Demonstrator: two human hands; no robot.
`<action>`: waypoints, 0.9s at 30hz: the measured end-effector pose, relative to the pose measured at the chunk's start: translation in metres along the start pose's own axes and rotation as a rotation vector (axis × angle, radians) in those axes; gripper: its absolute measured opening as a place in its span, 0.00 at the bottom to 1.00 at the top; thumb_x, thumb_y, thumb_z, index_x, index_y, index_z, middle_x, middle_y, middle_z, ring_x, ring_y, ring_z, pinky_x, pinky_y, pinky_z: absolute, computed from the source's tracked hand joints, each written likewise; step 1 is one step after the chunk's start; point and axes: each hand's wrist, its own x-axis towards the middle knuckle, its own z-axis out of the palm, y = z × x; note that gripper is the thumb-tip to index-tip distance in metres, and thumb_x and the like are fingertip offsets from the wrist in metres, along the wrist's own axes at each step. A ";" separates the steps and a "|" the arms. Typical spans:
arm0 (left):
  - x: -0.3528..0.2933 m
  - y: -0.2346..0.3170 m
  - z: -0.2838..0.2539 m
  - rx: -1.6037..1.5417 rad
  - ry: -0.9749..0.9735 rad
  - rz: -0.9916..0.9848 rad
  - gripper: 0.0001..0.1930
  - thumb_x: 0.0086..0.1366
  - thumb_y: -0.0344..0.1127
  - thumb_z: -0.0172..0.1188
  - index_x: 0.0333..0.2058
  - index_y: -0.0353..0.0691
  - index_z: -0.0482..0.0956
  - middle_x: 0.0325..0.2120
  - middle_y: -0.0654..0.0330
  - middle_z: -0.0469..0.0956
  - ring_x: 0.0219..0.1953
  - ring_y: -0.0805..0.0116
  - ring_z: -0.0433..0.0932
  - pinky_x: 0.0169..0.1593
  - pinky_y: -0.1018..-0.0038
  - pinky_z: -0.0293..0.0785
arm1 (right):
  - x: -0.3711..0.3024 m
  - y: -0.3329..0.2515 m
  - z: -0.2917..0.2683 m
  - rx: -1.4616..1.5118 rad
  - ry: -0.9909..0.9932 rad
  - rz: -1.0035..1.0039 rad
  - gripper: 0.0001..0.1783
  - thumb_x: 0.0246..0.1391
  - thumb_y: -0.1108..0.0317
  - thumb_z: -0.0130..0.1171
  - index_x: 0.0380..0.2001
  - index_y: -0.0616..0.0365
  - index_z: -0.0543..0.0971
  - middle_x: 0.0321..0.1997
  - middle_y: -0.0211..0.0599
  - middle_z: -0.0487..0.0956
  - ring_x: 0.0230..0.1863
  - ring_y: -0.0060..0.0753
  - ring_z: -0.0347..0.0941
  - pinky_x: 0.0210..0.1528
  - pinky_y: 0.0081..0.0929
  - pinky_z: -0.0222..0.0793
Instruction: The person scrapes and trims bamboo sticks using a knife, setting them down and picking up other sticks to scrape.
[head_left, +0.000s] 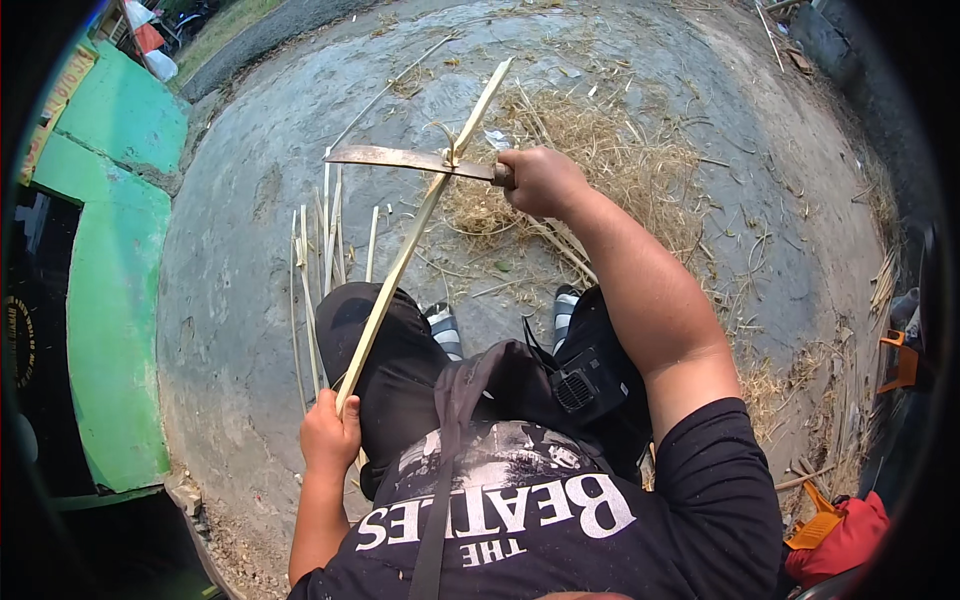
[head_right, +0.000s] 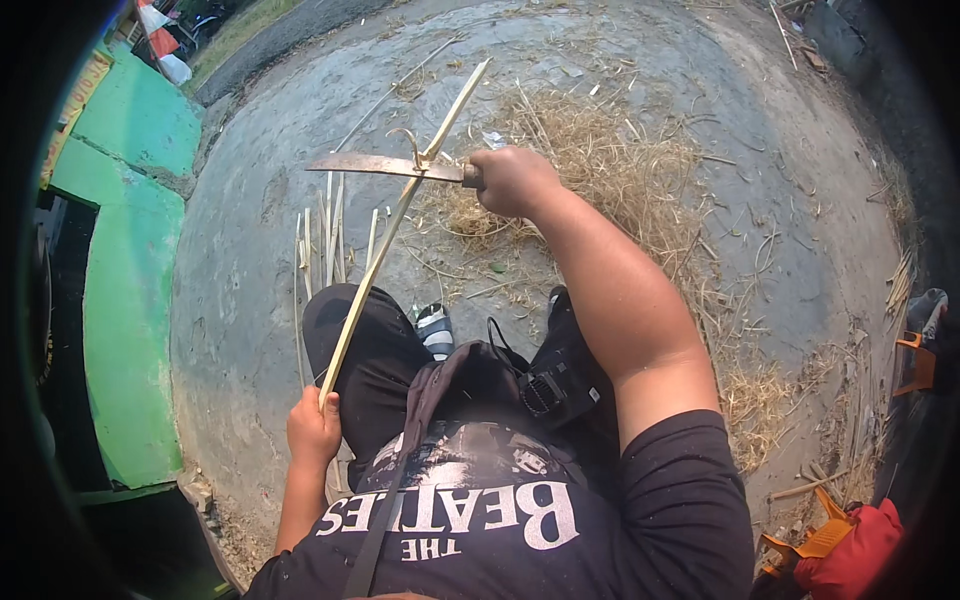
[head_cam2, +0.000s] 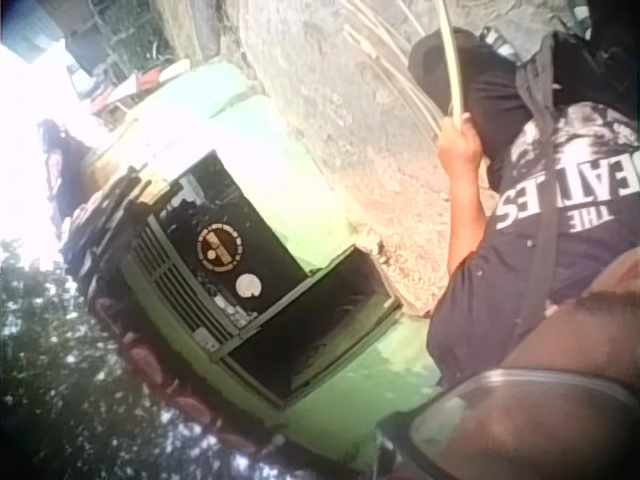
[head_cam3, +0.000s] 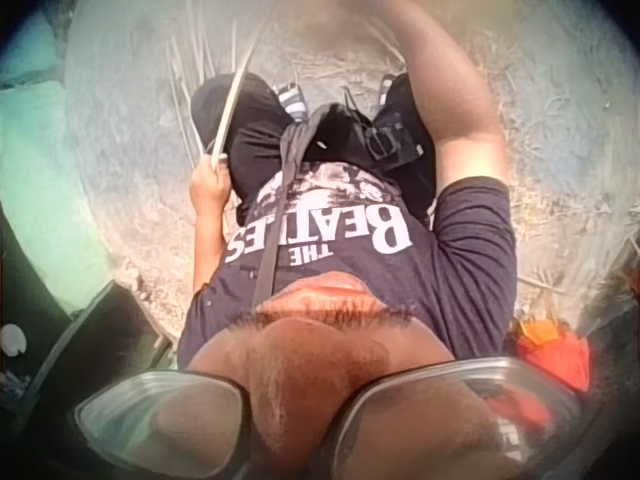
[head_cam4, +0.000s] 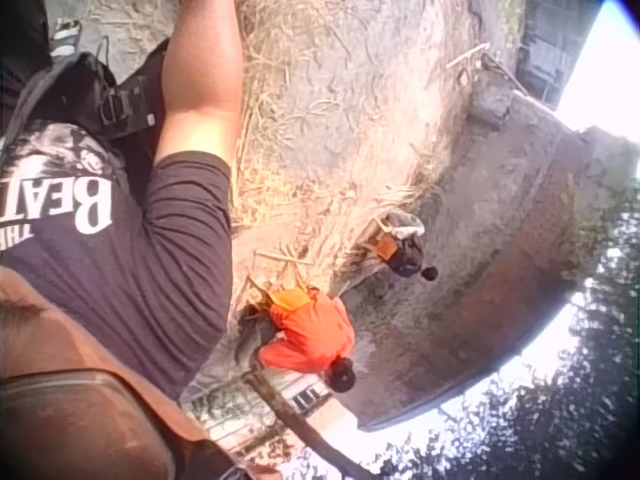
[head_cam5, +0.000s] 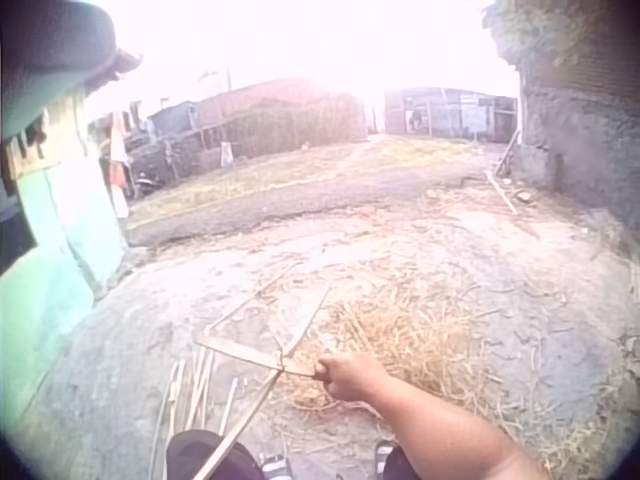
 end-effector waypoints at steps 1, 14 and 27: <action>-0.003 0.004 -0.006 0.072 0.019 -0.025 0.31 0.71 0.66 0.48 0.32 0.37 0.71 0.23 0.44 0.77 0.29 0.34 0.78 0.32 0.47 0.72 | -0.001 0.001 0.000 -0.061 0.048 -0.039 0.10 0.51 0.65 0.61 0.38 0.48 0.82 0.37 0.42 0.85 0.41 0.49 0.83 0.44 0.46 0.79; -0.022 -0.010 -0.010 -0.040 -0.061 -0.113 0.36 0.71 0.68 0.48 0.22 0.35 0.71 0.19 0.39 0.75 0.27 0.31 0.77 0.30 0.46 0.70 | -0.010 -0.020 0.014 -0.137 0.017 -0.134 0.09 0.49 0.66 0.62 0.36 0.48 0.81 0.33 0.42 0.85 0.38 0.50 0.84 0.39 0.46 0.79; -0.012 -0.010 0.006 -0.023 -0.013 -0.063 0.33 0.72 0.65 0.48 0.25 0.36 0.70 0.20 0.39 0.76 0.27 0.30 0.77 0.30 0.44 0.70 | 0.011 0.003 0.030 0.215 -0.065 -0.052 0.06 0.50 0.66 0.61 0.31 0.55 0.79 0.30 0.49 0.83 0.33 0.50 0.83 0.34 0.44 0.77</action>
